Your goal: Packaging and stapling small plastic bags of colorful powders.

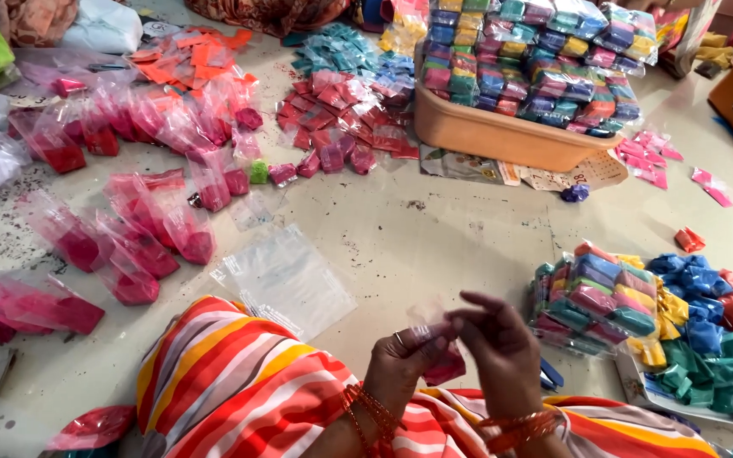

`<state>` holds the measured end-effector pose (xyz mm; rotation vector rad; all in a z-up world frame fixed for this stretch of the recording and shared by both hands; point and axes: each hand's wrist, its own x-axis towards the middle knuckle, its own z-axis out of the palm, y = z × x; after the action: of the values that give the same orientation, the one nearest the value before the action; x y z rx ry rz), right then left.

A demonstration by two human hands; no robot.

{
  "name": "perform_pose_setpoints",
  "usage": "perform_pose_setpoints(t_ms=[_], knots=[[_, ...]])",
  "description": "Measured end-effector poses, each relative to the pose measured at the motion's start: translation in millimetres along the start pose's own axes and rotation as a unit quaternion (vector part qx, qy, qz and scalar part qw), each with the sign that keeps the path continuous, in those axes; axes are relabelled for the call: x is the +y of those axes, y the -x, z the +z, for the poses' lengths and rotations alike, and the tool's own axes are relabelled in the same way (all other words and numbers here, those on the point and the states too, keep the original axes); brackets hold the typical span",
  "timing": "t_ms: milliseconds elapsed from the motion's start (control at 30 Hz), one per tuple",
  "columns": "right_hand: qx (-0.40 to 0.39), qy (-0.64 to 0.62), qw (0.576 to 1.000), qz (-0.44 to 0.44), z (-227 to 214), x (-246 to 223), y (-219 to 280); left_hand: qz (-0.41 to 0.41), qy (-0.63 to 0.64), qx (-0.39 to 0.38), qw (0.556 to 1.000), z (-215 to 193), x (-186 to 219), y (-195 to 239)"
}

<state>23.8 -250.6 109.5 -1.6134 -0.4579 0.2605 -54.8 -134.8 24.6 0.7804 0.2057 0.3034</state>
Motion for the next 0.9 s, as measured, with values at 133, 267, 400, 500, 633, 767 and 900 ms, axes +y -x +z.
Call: perform_pose_setpoints(t_ms=[133, 267, 400, 500, 633, 767, 900], knots=[[-0.014, -0.024, 0.998, -0.053, -7.4, -15.3, -17.3, -0.001, -0.095, 0.015, 0.995, -5.4, 9.8, -5.4], [-0.128, -0.022, 0.985, 0.110, -9.1, -5.9, -27.9, -0.058, -0.081, 0.023, 0.995, -7.3, 28.6, -7.9], [-0.159, 0.013, 0.983, 0.094, -9.2, 45.8, -31.1, -0.003, -0.142, -0.001, 0.990, -32.7, 14.9, -19.7], [-0.146, 0.181, 0.971, 0.059, -4.7, 62.5, -36.3, -0.004, -0.253, 0.005, 0.967, -48.3, 8.7, -28.4], [-0.155, 0.137, 0.978, 0.037, 1.2, 88.5, -42.4, -0.007, -0.267, 0.035, 0.963, -58.7, 11.8, -31.3], [-0.186, 0.034, 0.974, 0.125, 2.6, 123.2, -33.9, -0.035, -0.204, 0.093, 0.974, -67.4, 2.4, -38.1], [-0.131, -0.072, 0.974, 0.172, 2.3, 144.7, -28.9, 0.019, -0.046, 0.083, 0.995, -94.6, -39.6, -54.1]])
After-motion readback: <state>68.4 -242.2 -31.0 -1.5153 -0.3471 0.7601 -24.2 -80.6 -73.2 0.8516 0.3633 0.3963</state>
